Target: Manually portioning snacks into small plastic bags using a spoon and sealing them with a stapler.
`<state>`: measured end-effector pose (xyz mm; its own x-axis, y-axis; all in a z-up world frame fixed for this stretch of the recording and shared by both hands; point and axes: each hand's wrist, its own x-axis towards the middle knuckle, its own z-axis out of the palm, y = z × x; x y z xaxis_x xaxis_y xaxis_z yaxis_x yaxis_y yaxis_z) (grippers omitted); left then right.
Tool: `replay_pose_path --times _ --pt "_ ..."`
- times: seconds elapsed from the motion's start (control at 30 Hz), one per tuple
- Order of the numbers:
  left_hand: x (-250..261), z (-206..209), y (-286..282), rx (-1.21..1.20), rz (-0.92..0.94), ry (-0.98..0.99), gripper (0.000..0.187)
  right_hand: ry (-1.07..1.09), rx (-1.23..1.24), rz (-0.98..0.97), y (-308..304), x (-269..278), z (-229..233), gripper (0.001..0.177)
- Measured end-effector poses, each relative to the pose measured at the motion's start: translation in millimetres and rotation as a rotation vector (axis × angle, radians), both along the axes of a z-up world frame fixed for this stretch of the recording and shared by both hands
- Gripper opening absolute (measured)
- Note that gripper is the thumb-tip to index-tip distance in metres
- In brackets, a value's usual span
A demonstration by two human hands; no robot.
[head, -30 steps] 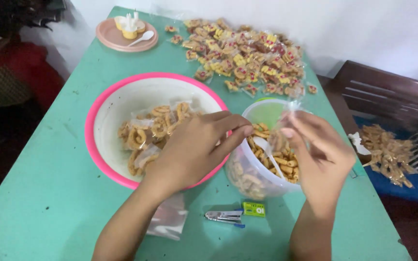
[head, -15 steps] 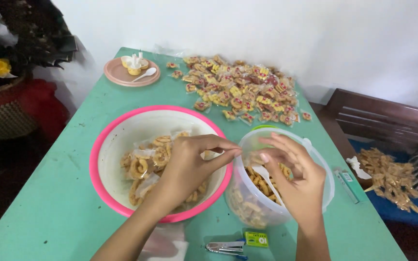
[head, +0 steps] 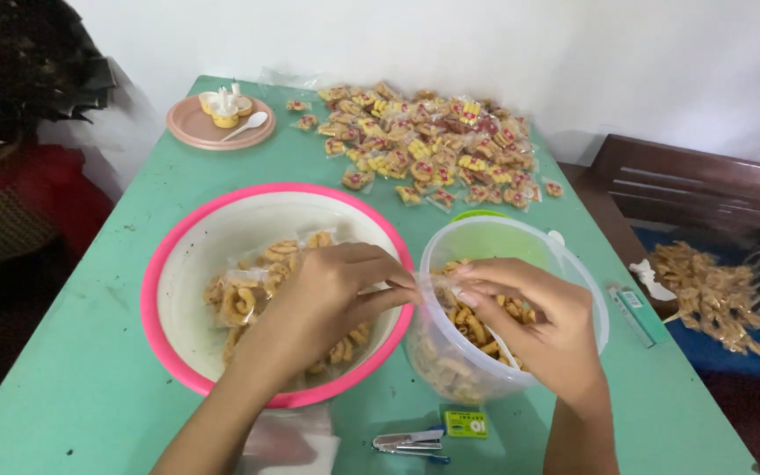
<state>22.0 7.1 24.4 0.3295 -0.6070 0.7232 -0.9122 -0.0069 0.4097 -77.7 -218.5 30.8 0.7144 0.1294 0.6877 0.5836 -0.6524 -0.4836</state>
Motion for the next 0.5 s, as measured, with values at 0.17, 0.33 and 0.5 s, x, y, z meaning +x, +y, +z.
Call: replay_pose_path --times 0.17,0.33,0.5 --pt "3.7 -1.9 4.6 0.041 0.066 -0.162 0.018 -0.035 -0.161 0.029 -2.6 -5.3 1.4 0.017" --pt "5.4 -2.9 6.2 0.050 0.059 -0.212 0.017 -0.118 -0.249 -0.011 -0.1 -5.0 -0.2 0.015" --pt "6.3 -3.0 3.4 0.104 0.092 -0.298 0.023 -0.061 -0.323 -0.045 -1.9 -0.6 -2.0 0.009"
